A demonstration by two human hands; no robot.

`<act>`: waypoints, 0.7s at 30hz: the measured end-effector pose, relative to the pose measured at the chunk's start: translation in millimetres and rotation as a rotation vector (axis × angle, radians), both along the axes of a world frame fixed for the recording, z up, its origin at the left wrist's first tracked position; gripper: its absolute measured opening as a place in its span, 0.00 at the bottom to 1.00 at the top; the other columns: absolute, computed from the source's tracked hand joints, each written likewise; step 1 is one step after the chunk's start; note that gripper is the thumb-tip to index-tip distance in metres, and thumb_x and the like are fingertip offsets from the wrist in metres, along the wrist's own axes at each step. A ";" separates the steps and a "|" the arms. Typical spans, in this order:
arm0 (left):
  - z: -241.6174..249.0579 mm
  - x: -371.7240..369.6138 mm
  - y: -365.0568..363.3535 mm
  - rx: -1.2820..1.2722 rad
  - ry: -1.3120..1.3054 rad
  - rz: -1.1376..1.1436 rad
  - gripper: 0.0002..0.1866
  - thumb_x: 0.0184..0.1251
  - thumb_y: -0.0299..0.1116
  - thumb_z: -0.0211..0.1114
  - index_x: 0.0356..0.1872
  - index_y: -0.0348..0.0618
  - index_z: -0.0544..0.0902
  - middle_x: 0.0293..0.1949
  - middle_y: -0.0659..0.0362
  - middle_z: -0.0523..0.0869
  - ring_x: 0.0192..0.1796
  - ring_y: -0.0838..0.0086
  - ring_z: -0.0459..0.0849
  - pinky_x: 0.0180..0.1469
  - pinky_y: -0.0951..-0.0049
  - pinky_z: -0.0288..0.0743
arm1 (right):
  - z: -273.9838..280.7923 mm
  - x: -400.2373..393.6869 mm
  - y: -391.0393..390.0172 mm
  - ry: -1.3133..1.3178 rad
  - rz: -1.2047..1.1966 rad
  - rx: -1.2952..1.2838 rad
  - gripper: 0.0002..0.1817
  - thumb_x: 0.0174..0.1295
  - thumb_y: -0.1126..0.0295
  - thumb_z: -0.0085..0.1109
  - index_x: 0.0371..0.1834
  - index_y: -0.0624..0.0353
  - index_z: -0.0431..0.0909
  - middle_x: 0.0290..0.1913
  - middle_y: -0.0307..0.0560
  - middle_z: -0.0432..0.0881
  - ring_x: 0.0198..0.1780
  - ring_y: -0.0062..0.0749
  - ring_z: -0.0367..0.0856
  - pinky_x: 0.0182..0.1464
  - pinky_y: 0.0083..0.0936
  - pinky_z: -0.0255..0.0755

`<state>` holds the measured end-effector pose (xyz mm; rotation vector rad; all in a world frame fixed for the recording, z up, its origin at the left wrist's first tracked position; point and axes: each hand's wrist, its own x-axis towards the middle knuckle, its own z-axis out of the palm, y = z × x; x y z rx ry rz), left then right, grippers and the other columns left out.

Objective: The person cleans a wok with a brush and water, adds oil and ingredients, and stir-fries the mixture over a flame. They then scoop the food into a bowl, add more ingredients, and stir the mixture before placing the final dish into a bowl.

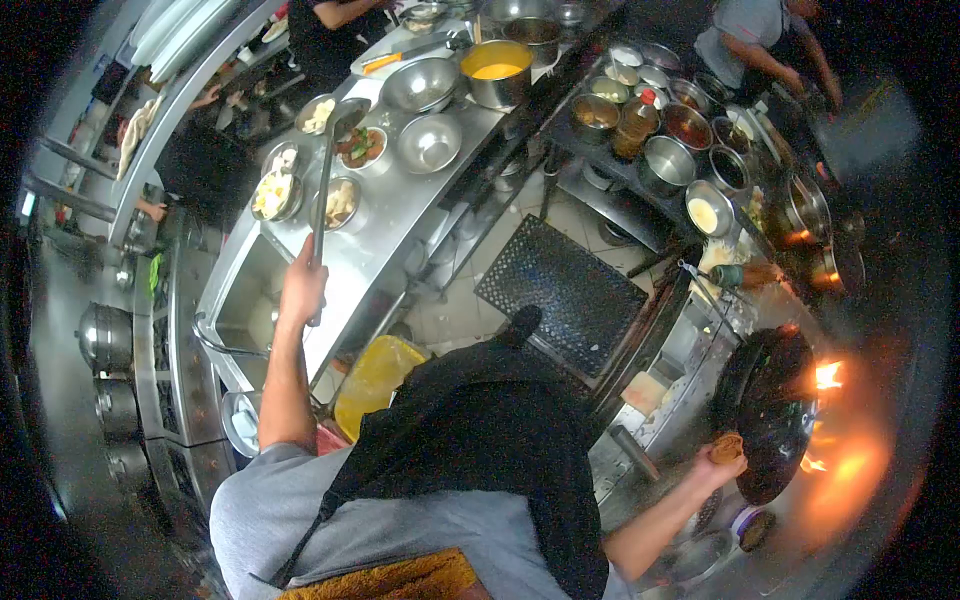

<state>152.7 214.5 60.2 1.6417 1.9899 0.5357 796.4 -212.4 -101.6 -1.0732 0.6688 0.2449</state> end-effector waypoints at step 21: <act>-9.5 311.7 6.6 -0.776 -0.887 -1.138 0.36 0.69 0.23 0.56 0.77 0.42 0.53 0.25 0.62 0.76 0.17 0.79 0.74 0.18 0.78 0.71 | -60.9 46.9 -5.1 -0.075 0.103 0.163 0.17 0.54 0.50 0.56 0.42 0.44 0.78 0.37 0.43 0.83 0.38 0.33 0.82 0.33 0.31 0.73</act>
